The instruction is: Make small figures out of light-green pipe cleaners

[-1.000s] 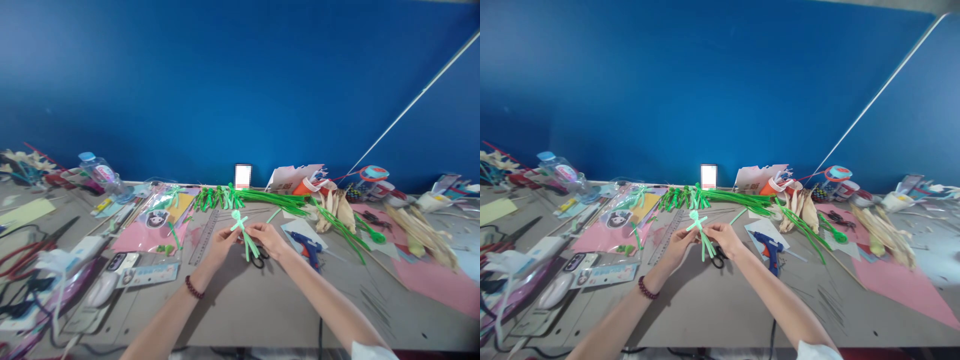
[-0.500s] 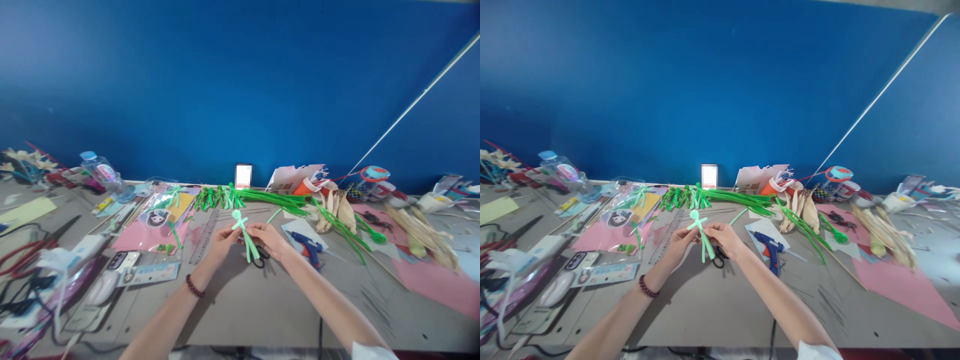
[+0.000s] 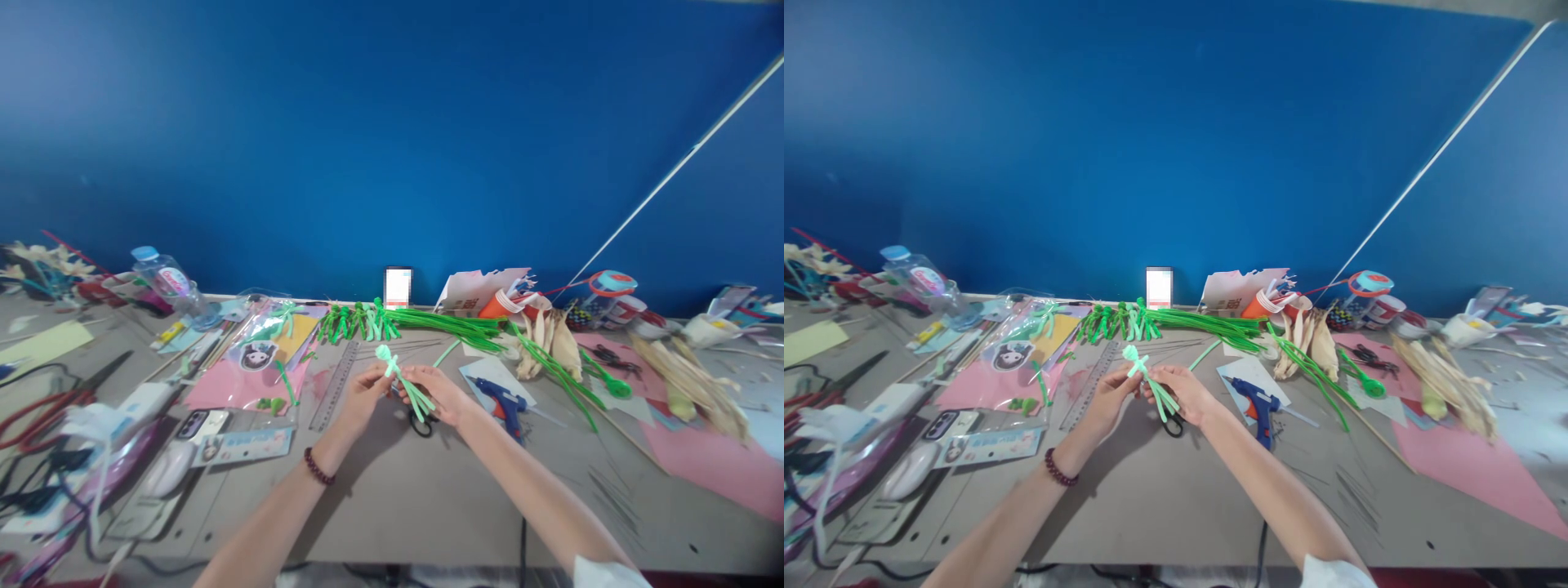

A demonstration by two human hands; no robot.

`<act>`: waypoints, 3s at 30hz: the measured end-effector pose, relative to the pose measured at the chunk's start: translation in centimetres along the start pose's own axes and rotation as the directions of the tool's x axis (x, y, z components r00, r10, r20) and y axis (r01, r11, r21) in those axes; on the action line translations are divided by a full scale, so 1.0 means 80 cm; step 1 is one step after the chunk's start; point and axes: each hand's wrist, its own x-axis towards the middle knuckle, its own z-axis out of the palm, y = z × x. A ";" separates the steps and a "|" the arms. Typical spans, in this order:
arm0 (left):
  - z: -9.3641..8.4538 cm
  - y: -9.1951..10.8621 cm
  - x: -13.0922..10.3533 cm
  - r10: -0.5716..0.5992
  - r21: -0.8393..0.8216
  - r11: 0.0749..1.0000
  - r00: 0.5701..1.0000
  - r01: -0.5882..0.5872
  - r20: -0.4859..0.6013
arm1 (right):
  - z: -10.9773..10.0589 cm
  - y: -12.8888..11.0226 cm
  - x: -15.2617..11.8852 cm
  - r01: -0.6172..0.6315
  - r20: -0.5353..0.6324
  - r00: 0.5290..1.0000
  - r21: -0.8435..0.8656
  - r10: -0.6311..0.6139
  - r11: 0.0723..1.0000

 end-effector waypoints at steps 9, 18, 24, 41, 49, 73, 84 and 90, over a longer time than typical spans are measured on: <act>0.001 -0.002 0.001 -0.005 0.018 1.000 0.999 0.006 -0.046 | -0.001 0.006 0.005 -0.010 -0.006 1.000 0.005 0.010 1.000; 0.004 -0.003 0.002 -0.029 -0.018 0.999 0.994 0.027 -0.105 | 0.005 0.007 0.002 0.047 -0.032 0.998 0.001 -0.047 0.999; -0.001 -0.009 0.003 -0.023 -0.015 1.000 0.997 0.022 -0.072 | 0.003 0.008 0.003 0.033 0.008 0.999 0.060 -0.034 0.998; 0.005 0.001 0.001 -0.016 0.012 1.000 0.995 0.017 -0.098 | 0.007 0.010 0.002 0.079 -0.045 0.996 0.043 -0.077 0.996; 0.005 0.001 0.000 -0.004 0.030 1.000 0.995 0.007 -0.096 | 0.010 0.013 0.002 0.105 -0.069 0.992 0.052 -0.101 0.993; 0.005 0.001 -0.001 0.005 0.044 0.999 0.997 -0.002 -0.071 | 0.013 0.012 0.000 0.138 -0.098 0.986 0.042 -0.134 0.990; 0.004 -0.004 0.000 0.005 0.051 0.999 0.997 -0.002 -0.072 | 0.011 0.015 0.003 0.151 -0.105 0.984 0.029 -0.148 0.988; 0.001 -0.007 0.000 0.010 0.062 0.998 0.999 -0.007 -0.046 | 0.011 0.015 0.002 0.140 -0.100 0.986 0.028 -0.136 0.990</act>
